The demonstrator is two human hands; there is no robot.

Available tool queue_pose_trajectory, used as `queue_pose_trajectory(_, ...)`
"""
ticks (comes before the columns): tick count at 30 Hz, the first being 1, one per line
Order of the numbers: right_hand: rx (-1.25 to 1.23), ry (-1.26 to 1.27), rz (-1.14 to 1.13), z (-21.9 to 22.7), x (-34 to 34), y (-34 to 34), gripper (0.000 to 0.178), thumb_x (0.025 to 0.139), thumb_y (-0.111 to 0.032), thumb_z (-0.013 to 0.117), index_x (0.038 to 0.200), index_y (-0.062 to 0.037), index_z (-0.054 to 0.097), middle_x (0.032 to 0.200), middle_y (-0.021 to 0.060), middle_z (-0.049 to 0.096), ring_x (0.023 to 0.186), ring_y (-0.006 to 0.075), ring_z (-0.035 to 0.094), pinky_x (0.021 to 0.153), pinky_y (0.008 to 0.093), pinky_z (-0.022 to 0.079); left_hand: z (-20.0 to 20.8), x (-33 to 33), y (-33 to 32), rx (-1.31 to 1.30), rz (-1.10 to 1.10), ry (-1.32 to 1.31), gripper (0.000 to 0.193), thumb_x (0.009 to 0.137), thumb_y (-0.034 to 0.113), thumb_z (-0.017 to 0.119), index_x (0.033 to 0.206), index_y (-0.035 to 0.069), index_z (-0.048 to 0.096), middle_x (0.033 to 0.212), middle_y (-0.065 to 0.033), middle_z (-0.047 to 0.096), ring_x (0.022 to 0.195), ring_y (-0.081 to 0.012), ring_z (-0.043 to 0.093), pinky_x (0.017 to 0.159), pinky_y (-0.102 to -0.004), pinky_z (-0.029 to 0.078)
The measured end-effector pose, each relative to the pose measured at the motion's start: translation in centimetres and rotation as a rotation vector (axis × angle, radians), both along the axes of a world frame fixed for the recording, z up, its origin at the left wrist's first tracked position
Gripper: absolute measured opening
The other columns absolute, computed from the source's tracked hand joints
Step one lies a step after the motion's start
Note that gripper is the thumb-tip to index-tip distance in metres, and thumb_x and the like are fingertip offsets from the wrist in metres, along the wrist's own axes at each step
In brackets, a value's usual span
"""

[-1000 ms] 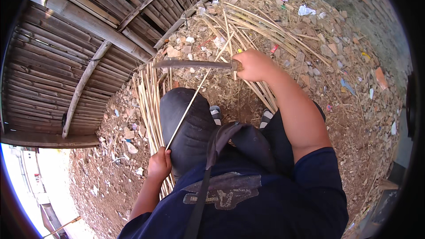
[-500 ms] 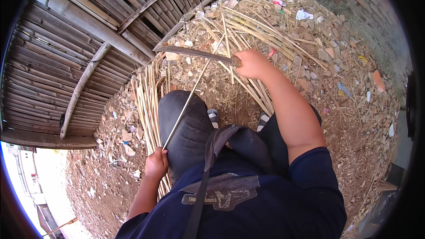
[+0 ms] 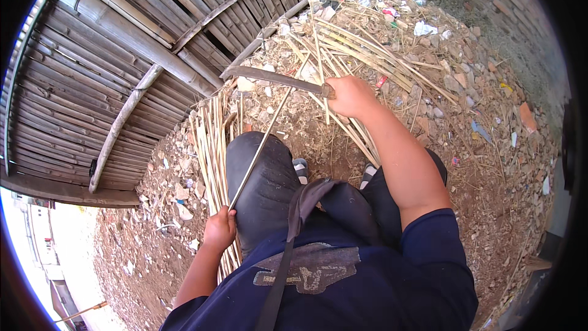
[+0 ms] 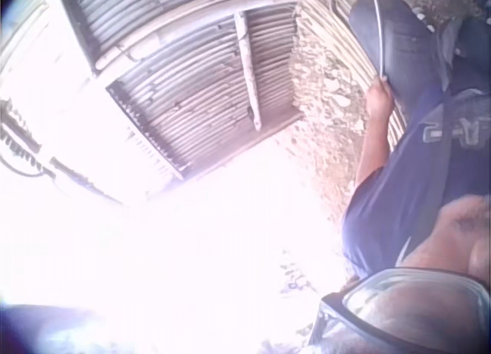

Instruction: The person uses a large knife to strip the outer layer off thin bamboo sticks, pulling the blade along the length of each stick while holding them over a pile of wood scraps.

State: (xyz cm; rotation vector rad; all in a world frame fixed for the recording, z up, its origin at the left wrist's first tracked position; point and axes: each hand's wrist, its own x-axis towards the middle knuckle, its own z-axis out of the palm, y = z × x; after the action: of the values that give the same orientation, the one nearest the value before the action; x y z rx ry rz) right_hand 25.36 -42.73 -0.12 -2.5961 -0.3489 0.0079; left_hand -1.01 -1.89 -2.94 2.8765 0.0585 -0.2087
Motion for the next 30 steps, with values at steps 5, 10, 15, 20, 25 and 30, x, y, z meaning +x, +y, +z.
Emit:
queue_pose_trajectory(5,-0.133,-0.09,0.243,2.7,-2.6,2.8,0.02,0.077,-0.016,0.069,0.097,-0.0148,0.069,0.082,0.0133,0.071,0.082,0.0361,0.071,0.076,0.0496,0.055,-0.7,-0.3,-0.3,-0.059,0.018,-0.004,0.026,0.105,0.027,0.051,0.094,0.003,0.052,0.07,-0.0301,0.063,0.069,-0.0533,0.063,0.063,-0.0614,0.049)
queue_pose_trajectory(10,-0.103,-0.028,0.187,1.5,-1.0,1.4,0.02,0.079,-0.02,0.07,0.098,-0.0137,0.069,0.082,0.0136,0.071,0.082,0.0356,0.071,0.076,0.0497,0.056,-1.2,-0.3,0.3,-0.066,-0.007,-0.029,0.027,0.105,0.026,0.051,0.091,0.002,0.053,0.069,-0.0291,0.063,0.069,-0.0519,0.063,0.064,-0.0596,0.049)
queue_pose_trajectory(15,-0.085,-0.034,-0.039,-0.3,-0.1,0.0,0.034,0.08,-0.021,0.072,0.113,-0.015,0.071,0.089,0.0163,0.072,0.088,0.0367,0.071,0.079,0.0491,0.056,0.0,0.0,0.5,-0.059,-0.009,0.006,0.028,0.105,0.025,0.052,0.09,0.002,0.053,0.068,-0.0292,0.062,0.069,-0.0521,0.063,0.063,-0.0593,0.048)
queue_pose_trajectory(20,-0.073,-0.109,0.175,1.4,-2.4,3.1,0.028,0.076,-0.019,0.074,0.103,-0.0151,0.07,0.084,0.0126,0.072,0.084,0.0357,0.071,0.075,0.0479,0.056,-0.5,-0.5,0.2,-0.125,0.023,0.021,0.028,0.105,0.025,0.051,0.09,0.001,0.052,0.068,-0.0295,0.061,0.069,-0.0532,0.062,0.063,-0.0586,0.047)
queue_pose_trajectory(25,-0.163,-0.338,0.367,-0.3,-1.4,2.8,0.02,0.075,-0.017,0.071,0.095,-0.0167,0.07,0.079,0.0105,0.072,0.077,0.0353,0.071,0.072,0.0471,0.056,-0.1,-0.8,1.8,-0.131,-0.059,0.018,0.029,0.105,0.025,0.052,0.089,0.001,0.053,0.064,-0.0279,0.059,0.066,-0.0509,0.061,0.06,-0.0569,0.047)
queue_pose_trajectory(30,-0.093,0.009,-0.002,-0.4,-0.1,0.1,0.025,0.077,-0.017,0.069,0.101,-0.0127,0.071,0.086,0.0169,0.071,0.087,0.0368,0.071,0.079,0.05,0.055,2.4,0.3,2.6,-0.187,-0.081,0.142,0.032,0.107,0.027,0.049,0.09,0.0,0.054,0.066,-0.0262,0.059,0.065,-0.0476,0.061,0.06,-0.0518,0.047)
